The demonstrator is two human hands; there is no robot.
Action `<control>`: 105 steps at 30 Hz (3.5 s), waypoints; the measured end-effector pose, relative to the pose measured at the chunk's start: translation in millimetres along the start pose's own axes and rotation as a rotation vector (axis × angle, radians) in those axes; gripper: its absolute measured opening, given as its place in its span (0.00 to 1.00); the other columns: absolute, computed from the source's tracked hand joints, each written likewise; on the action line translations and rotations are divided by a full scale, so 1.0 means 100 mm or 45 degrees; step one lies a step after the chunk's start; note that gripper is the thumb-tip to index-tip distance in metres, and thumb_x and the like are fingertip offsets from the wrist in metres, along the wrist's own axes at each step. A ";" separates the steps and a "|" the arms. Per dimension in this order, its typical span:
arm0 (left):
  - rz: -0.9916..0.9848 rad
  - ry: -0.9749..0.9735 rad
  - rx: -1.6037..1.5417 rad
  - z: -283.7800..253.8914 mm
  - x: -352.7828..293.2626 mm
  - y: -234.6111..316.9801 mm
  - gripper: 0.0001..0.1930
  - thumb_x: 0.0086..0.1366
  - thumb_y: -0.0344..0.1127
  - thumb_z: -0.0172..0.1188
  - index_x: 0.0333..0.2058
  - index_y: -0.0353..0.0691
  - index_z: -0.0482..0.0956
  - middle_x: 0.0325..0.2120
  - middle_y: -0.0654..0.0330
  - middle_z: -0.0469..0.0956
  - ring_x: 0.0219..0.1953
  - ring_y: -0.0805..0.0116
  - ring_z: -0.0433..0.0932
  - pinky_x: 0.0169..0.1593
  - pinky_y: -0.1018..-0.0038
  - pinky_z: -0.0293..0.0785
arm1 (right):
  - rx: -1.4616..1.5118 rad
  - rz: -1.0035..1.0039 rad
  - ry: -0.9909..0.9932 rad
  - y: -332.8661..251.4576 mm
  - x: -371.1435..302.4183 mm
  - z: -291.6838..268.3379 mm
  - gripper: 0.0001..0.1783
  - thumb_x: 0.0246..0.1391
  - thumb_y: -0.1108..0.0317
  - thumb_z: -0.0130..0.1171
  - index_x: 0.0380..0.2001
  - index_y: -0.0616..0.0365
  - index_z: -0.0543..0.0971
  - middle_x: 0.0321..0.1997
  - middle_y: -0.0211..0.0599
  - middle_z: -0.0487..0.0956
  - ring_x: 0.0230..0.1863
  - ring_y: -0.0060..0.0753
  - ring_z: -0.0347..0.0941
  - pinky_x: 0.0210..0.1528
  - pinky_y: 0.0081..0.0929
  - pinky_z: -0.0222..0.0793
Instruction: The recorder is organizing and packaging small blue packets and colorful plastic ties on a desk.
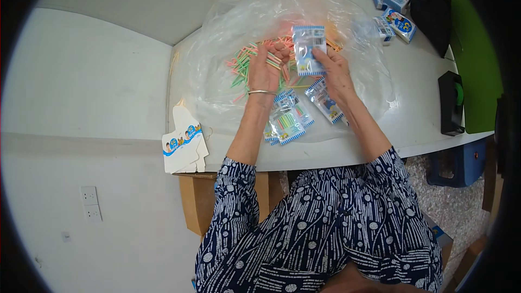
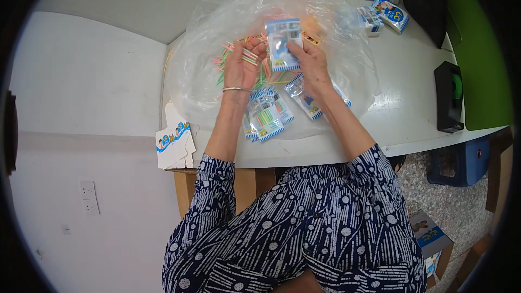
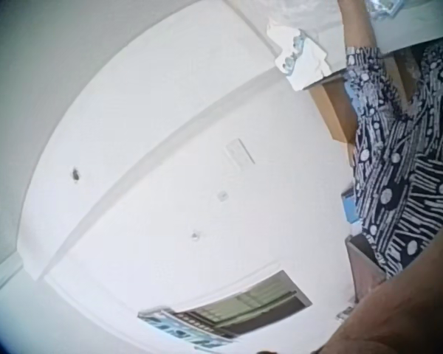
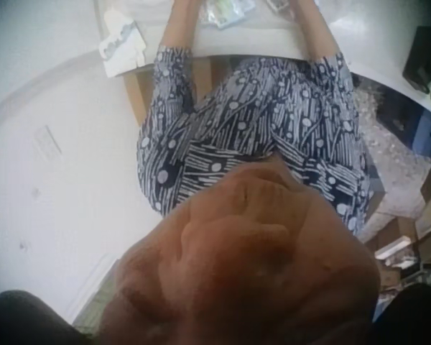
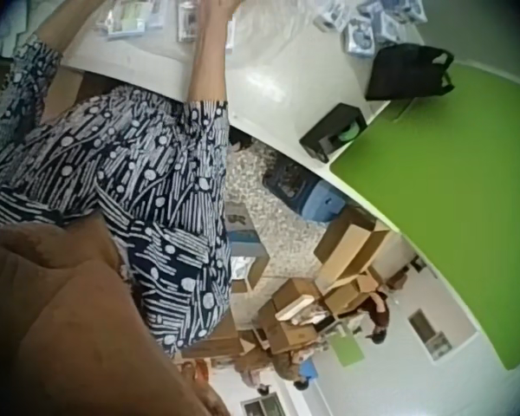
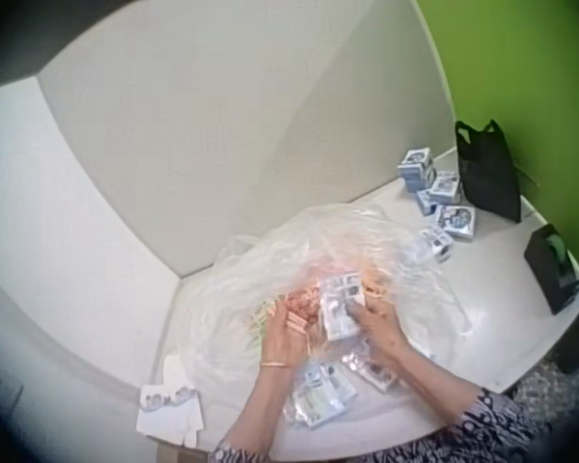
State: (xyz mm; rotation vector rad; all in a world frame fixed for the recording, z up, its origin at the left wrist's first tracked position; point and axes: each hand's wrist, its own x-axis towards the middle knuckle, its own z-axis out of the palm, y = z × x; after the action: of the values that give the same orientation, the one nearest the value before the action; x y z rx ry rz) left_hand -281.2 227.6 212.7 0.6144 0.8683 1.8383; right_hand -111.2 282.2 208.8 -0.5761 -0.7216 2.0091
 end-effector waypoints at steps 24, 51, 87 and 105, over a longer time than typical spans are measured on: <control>-0.013 -0.316 0.657 0.72 -0.52 0.18 0.24 0.71 0.48 0.40 0.44 0.28 0.71 0.41 0.51 0.77 0.45 0.67 0.74 0.50 0.73 0.69 | -0.613 0.395 -0.617 -0.29 -0.32 -0.35 0.17 0.54 0.60 0.59 0.37 0.65 0.81 0.29 0.26 0.80 0.27 0.10 0.70 0.28 0.12 0.64; -0.305 0.152 2.803 -0.77 -0.40 0.47 0.21 0.50 0.56 0.58 0.23 0.41 0.81 0.21 0.52 0.78 0.26 0.53 0.78 0.31 0.61 0.72 | -0.880 -0.099 -0.517 -0.31 -0.27 -0.44 0.12 0.55 0.65 0.57 0.30 0.65 0.80 0.24 0.24 0.68 0.29 0.14 0.61 0.32 0.15 0.57; 0.042 -1.559 2.642 1.09 -0.26 1.01 0.08 0.56 0.33 0.57 0.22 0.36 0.72 0.18 0.51 0.72 0.23 0.55 0.73 0.28 0.63 0.67 | -1.154 -0.191 -0.944 -0.25 -0.35 -0.30 0.12 0.53 0.63 0.57 0.33 0.61 0.81 0.24 0.32 0.71 0.29 0.23 0.64 0.33 0.22 0.59; 0.269 -0.718 1.748 0.82 -0.57 0.47 0.17 0.67 0.34 0.47 0.52 0.36 0.66 0.43 0.48 0.75 0.42 0.57 0.77 0.43 0.69 0.72 | -0.664 0.263 -0.690 -0.21 -0.38 -0.36 0.15 0.59 0.64 0.53 0.40 0.66 0.78 0.35 0.27 0.79 0.36 0.11 0.70 0.39 0.13 0.65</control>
State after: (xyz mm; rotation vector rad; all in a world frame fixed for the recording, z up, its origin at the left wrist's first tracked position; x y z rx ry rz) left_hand -225.4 186.5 298.4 1.9851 1.6166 0.8657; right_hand -57.2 268.2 201.8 -0.4040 -1.5990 2.1945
